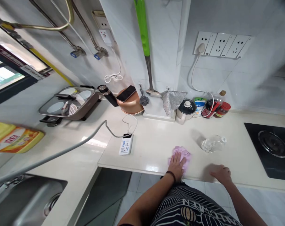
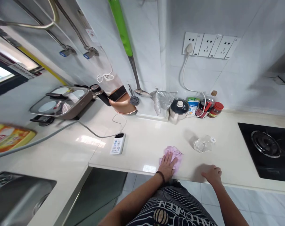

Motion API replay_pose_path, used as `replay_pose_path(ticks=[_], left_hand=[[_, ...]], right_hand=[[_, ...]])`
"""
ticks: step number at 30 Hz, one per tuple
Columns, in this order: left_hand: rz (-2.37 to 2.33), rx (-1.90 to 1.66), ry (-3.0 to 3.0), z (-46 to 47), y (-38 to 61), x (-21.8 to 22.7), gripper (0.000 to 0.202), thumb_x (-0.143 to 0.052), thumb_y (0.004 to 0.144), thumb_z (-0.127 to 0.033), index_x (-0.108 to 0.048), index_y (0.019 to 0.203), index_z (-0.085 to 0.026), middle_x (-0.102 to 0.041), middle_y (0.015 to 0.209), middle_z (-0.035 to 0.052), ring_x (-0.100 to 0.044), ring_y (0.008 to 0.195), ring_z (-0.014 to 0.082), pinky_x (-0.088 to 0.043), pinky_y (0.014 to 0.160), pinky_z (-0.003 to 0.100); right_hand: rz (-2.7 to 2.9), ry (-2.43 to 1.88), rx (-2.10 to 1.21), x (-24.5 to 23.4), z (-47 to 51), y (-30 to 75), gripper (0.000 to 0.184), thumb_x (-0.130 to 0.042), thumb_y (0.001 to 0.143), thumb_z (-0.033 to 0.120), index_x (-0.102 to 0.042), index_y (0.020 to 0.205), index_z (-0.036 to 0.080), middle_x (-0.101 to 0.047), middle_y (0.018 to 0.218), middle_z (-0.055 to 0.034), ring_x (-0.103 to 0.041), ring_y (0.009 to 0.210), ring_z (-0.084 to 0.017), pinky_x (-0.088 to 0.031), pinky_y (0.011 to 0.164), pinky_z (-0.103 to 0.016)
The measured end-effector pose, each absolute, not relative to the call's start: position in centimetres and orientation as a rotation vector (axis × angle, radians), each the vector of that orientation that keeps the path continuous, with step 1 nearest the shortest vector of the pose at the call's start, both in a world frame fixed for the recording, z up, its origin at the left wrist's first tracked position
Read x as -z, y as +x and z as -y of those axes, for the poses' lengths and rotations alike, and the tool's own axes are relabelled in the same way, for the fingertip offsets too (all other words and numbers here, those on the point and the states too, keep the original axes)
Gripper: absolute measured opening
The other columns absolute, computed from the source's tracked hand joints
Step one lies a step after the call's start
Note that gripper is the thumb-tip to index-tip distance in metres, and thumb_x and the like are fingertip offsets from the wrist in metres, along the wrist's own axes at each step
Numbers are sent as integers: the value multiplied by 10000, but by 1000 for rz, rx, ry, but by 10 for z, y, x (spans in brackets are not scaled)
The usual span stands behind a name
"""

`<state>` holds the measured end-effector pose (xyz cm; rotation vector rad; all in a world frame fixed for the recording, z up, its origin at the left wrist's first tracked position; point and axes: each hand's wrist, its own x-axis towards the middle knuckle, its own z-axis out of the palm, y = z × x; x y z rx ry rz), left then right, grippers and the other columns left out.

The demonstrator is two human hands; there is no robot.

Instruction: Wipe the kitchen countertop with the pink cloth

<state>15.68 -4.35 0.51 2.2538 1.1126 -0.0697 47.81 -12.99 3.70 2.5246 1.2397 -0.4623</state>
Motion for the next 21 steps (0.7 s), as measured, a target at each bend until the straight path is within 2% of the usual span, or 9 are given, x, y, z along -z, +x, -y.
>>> replay_pose_path(ticks=[5,9,14,17,21], left_hand=[[-1551,-1,2168,-10,89,-5,786,-579,953,-408,-352,1674,-196,-124,1795,192,-41,1656,439,-93,1317,661],[-1837,54,1994,-81,36,-21,771,-520,985,-362,-285,1692,-161,-68,1792,220,-30,1654,441,-94,1316,640],[-2000,149,1808,-153,7,-43,750,-466,1017,-403,-241,1706,-207,-32,1799,205,4,1657,423,-113,1313,630],[-2008,157,1810,-150,11,-41,745,-449,1023,-398,-232,1708,-202,-27,1801,199,8,1657,423,-107,1317,627],[-1767,152,2063,-86,36,-17,767,-511,993,-376,-267,1702,-214,-45,1802,185,11,1651,446,-85,1312,662]], right_hand=[[-1141,2425,376,-32,132,470,902,-726,796,575,-534,1448,-19,-571,1424,-374,-572,1337,-433,-354,1122,-495],[-1126,2386,379,-31,130,472,905,-742,800,552,-521,1447,-41,-571,1415,-396,-572,1342,-426,-331,1131,-486],[-1137,2410,380,-31,133,472,911,-755,791,560,-526,1440,-36,-595,1390,-381,-579,1320,-419,-338,1121,-490],[-1142,2415,367,-29,136,474,922,-734,810,583,-510,1448,-43,-594,1396,-368,-577,1315,-407,-343,1119,-470],[-1164,2391,441,-30,136,476,846,-737,802,572,-557,1411,13,-611,1369,-332,-562,1321,-412,-361,1098,-475]])
